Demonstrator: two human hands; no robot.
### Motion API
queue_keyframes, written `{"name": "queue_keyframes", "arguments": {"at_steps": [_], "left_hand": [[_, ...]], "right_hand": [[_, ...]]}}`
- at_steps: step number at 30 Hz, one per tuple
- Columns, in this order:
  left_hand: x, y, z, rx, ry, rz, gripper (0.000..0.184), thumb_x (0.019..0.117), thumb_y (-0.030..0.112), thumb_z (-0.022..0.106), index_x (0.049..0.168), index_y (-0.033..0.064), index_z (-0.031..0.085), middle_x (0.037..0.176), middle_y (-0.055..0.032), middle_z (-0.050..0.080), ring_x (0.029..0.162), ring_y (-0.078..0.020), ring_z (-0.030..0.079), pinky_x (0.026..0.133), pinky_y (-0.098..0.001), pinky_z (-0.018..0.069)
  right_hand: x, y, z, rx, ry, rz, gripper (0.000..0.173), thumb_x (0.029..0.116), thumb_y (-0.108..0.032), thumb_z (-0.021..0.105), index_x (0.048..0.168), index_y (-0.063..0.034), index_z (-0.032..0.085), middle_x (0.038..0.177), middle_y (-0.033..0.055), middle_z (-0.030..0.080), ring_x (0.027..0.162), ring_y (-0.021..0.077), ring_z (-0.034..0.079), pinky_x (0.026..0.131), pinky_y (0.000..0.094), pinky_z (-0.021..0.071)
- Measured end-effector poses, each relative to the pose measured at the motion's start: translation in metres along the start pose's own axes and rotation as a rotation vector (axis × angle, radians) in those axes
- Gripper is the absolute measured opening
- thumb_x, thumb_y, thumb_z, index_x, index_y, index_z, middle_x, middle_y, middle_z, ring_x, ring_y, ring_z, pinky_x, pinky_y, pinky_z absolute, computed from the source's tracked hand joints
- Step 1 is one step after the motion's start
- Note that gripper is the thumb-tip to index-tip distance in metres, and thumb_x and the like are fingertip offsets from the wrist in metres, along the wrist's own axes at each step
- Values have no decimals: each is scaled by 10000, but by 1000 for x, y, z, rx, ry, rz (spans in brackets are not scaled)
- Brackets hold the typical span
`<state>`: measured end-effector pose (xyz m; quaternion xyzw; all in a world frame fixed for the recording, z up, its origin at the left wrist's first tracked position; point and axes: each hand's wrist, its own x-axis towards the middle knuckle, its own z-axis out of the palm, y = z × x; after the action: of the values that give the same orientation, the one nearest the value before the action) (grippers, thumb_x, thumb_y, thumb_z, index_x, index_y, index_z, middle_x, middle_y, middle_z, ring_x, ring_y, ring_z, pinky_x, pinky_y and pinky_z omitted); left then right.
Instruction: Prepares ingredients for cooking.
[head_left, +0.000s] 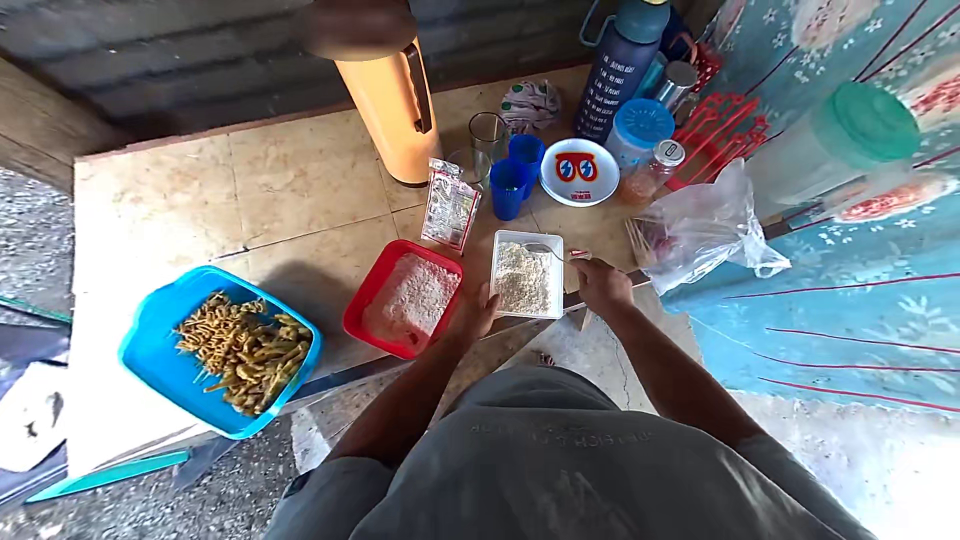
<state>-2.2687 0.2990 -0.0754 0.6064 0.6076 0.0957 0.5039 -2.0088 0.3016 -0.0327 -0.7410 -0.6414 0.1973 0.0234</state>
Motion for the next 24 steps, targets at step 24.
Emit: {"name": "queue_keyframes", "arguments": {"at_steps": [24], "left_hand": [[15, 23, -12, 6, 172, -131, 397, 1082, 132, 414, 1432, 105, 599, 1247, -241, 673, 1110, -393, 660, 978, -596, 486]], "right_hand": [[27, 3, -19, -68, -29, -248, 311, 1083, -213, 497, 1309, -188, 710, 1215, 172, 703, 1016, 416, 710, 796, 657, 550]]}}
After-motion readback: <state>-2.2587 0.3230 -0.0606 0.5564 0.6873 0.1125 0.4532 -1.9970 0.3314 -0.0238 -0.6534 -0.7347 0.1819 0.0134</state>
